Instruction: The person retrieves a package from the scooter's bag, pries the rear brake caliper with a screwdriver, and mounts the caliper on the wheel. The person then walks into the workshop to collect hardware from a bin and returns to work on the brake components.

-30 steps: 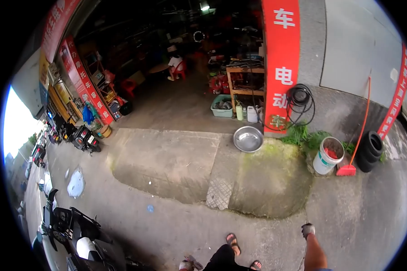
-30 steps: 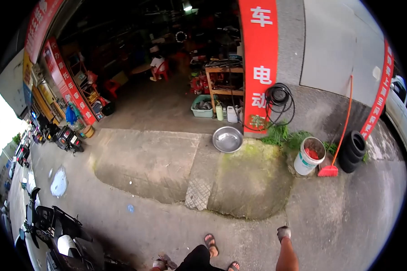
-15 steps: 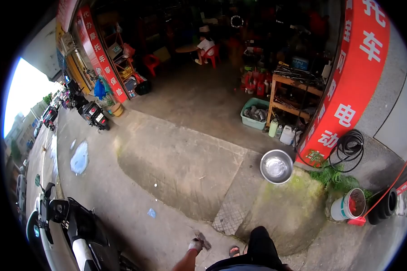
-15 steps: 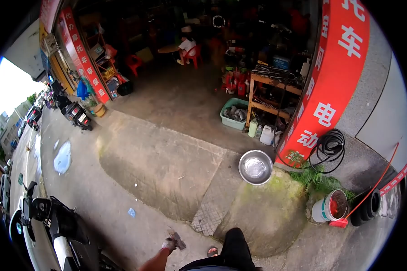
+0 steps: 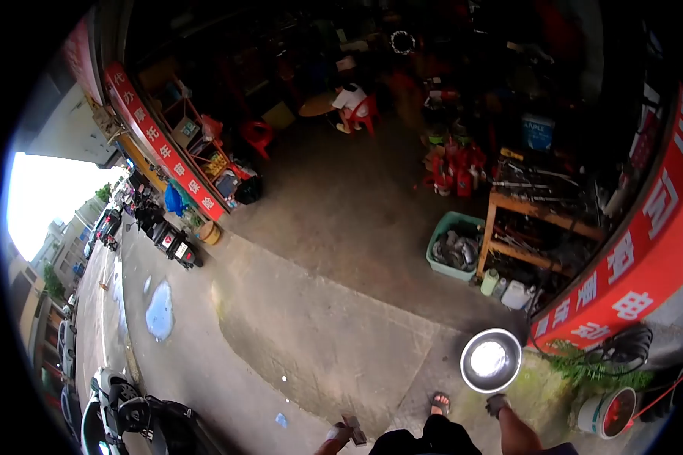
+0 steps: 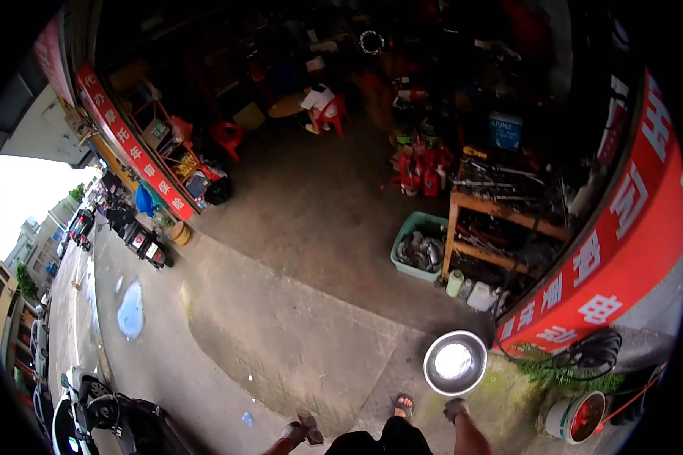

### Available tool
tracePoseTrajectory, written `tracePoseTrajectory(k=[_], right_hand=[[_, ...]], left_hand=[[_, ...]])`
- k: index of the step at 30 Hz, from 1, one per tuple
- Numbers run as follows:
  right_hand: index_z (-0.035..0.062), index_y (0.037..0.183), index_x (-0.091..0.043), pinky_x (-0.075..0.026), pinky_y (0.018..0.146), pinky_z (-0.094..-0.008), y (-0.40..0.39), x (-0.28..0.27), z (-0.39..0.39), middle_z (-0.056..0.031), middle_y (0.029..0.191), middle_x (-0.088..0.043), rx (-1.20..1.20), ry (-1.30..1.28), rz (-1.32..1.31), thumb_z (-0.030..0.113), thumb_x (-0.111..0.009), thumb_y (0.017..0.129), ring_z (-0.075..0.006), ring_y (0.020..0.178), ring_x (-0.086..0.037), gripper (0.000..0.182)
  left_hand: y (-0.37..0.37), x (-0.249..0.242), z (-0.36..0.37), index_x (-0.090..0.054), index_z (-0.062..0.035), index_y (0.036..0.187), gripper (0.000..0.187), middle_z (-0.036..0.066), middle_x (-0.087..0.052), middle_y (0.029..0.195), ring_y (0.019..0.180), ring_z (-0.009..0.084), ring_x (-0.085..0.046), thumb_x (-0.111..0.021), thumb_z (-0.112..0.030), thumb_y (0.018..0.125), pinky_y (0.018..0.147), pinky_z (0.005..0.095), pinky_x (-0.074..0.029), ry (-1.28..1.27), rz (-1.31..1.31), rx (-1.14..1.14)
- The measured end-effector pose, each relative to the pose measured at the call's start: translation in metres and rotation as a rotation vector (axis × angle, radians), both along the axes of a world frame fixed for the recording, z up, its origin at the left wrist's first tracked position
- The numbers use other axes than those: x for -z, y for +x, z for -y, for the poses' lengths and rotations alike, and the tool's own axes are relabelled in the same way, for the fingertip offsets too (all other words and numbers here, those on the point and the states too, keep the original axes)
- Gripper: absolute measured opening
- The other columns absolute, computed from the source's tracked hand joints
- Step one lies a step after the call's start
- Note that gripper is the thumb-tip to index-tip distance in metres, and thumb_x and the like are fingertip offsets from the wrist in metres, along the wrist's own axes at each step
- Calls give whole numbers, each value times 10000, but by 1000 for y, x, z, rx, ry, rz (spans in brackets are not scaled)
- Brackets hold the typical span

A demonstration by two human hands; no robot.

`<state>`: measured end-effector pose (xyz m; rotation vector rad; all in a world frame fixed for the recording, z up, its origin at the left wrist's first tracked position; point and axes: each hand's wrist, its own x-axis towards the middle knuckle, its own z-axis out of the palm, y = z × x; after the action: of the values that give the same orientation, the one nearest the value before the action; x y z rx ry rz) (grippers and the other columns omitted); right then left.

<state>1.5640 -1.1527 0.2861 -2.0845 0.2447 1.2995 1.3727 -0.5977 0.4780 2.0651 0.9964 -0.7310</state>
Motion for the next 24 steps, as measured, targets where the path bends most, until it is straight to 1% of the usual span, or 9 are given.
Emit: tracePoseTrajectory(k=[2,4,6,8,12,17,19,21,24], right_hand=[[93,819,-685,-509,544,-387,134,-110,-53,-92,729,-676,-782,-251,741,238,-521,860,-195,646,-650,223],[90,724,-690,-507,611,-372,234,-136,-106,-100,736,-671,216,-7,279,307,-567,784,-239,660,-646,257],[61,770,-667,-496,607,-370,310,-197,-147,-138,761,-656,-415,-19,1141,195,-543,778,-254,649,-633,183],[56,849,-663,-505,701,-378,357,-285,-205,-148,921,-657,367,272,288,176,-557,760,-286,792,-635,183],[97,920,-669,-514,692,-385,410,-220,-244,-110,844,-667,-788,-96,1050,229,-591,733,-275,761,-637,242],[65,894,-668,-510,719,-366,461,-262,-239,-113,903,-663,-135,214,-58,252,-611,719,-282,817,-630,262],[44,848,-668,-520,650,-355,523,-258,-198,-151,840,-661,-868,535,1378,237,-622,710,-312,711,-629,241],[44,805,-671,-518,706,-381,559,-402,-195,-176,854,-653,-726,-197,878,167,-609,714,-316,850,-635,165],[36,915,-648,-505,751,-424,659,-394,-132,-159,933,-651,-643,-434,1171,122,-535,766,-324,915,-624,206]], left_hand=[[44,-42,-5,-619,14,954,301,91,-648,835,752,191,-627,-638,-234,786,601,327,-529,-166,56,-398],[80,-48,-20,-623,19,962,310,95,-654,858,781,190,-629,-638,-236,786,630,330,-523,-124,73,-479],[121,-47,-32,-623,19,963,310,95,-654,860,783,191,-629,-638,-236,786,633,330,-522,-115,86,-476],[169,-43,-46,-624,18,964,310,95,-654,862,785,191,-629,-638,-236,786,636,330,-521,-124,93,-462],[259,-41,-69,-625,18,966,310,95,-655,866,789,191,-629,-638,-235,787,641,331,-520,-144,58,-338],[352,-56,-100,-625,17,968,310,94,-655,872,794,191,-629,-637,-234,787,648,331,-519,-174,9,-193],[379,-62,-115,-626,16,969,310,94,-656,874,797,191,-629,-637,-234,787,650,331,-518,-178,5,-157],[407,-65,-130,-626,16,970,309,94,-656,876,799,191,-629,-637,-233,787,653,331,-517,-179,12,-136],[452,-74,-141,-627,16,971,309,94,-656,879,802,191,-629,-637,-233,787,657,331,-516,-178,23,-129]])
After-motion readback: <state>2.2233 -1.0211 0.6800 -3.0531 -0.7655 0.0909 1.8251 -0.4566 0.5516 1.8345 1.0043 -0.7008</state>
